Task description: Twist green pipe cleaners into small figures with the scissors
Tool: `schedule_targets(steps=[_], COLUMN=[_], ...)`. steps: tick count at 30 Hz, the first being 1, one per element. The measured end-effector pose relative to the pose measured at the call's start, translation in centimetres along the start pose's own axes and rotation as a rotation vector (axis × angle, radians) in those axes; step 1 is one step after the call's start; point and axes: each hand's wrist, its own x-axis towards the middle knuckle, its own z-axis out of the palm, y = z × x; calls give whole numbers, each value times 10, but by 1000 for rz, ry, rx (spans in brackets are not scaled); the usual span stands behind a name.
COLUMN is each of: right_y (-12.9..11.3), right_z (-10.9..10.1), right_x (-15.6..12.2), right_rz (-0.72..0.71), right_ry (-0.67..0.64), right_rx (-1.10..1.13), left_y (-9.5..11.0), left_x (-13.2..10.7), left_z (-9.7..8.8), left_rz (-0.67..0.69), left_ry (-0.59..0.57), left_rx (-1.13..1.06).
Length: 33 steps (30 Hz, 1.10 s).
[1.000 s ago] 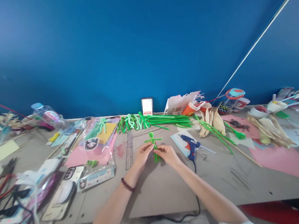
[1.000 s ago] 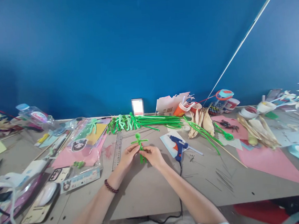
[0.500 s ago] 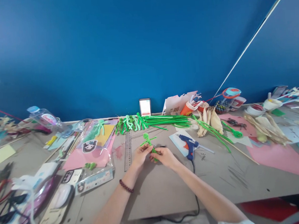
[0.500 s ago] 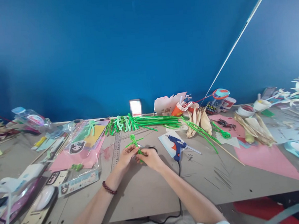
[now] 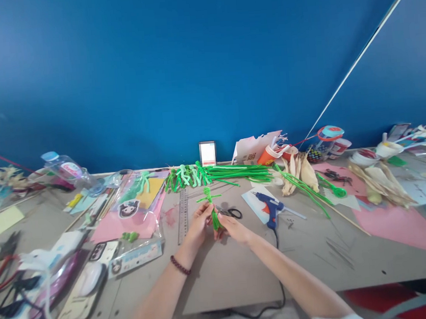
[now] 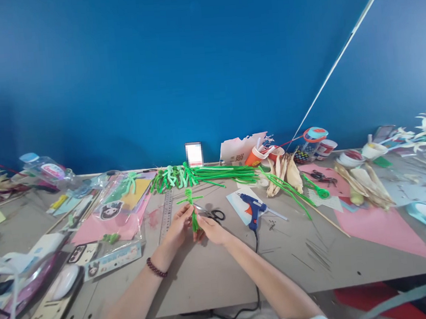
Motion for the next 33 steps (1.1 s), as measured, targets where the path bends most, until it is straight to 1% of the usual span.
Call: schedule_targets(steps=[2, 5, 9, 11, 13, 16, 19, 20, 22, 24, 25, 26, 28, 29, 31, 33], right_y=[-2, -6, -9, -10, -9, -5, 1, 1, -3, -14, -22, -31, -48, -55, -66, -73], right_z=[2, 0, -5, -6, -4, 0, 2, 2, 1, -1, -2, -2, -3, -3, -6, -16], right_x=[-2, -5, -6, -7, -7, -7, -3, -3, -4, -10, -15, -21, -33, -37, -38, -26], right_rz=[18, 33, 177, 205, 175, 76, 2, 3, 44, 97, 104, 75, -87, -140, -187, -202], right_ry=[-25, -61, -120, -119, -104, -53, 61, 77, 43, -27, -46, -23, 110, 176, 251, 302], right_rx=[128, 247, 455, 487, 431, 202, -98, -174, -283, -400, -495, -610, -868, -979, -1153, -1282], left_y=[1, 1, 0, 0, 1, 3, 3, 2, 1, 0, 0, 1, 4, 5, 7, 8], left_x=[-1, -2, -2, -1, -1, -3, -3, -3, -3, -1, 0, 0, 1, 1, 0, 0], left_z=[0, 0, 1, 1, 1, 1, 2, 2, 2, 1, 0, -1, -2, -2, -2, -2], left_rz=[-48, -88, -81, -66, -55, -41, -45, -53, -64, -59, -54, -46, -25, -10, 14, 30], left_ry=[-19, -75, -113, -111, -121, -139, -124, -117, -103, -88, -82, -74, -55, -46, -43, -47], left_rx=[-21, -64, -135, -147, -124, -60, -56, -72, -117, -153, -159, -158, -143, -137, -130, -131])
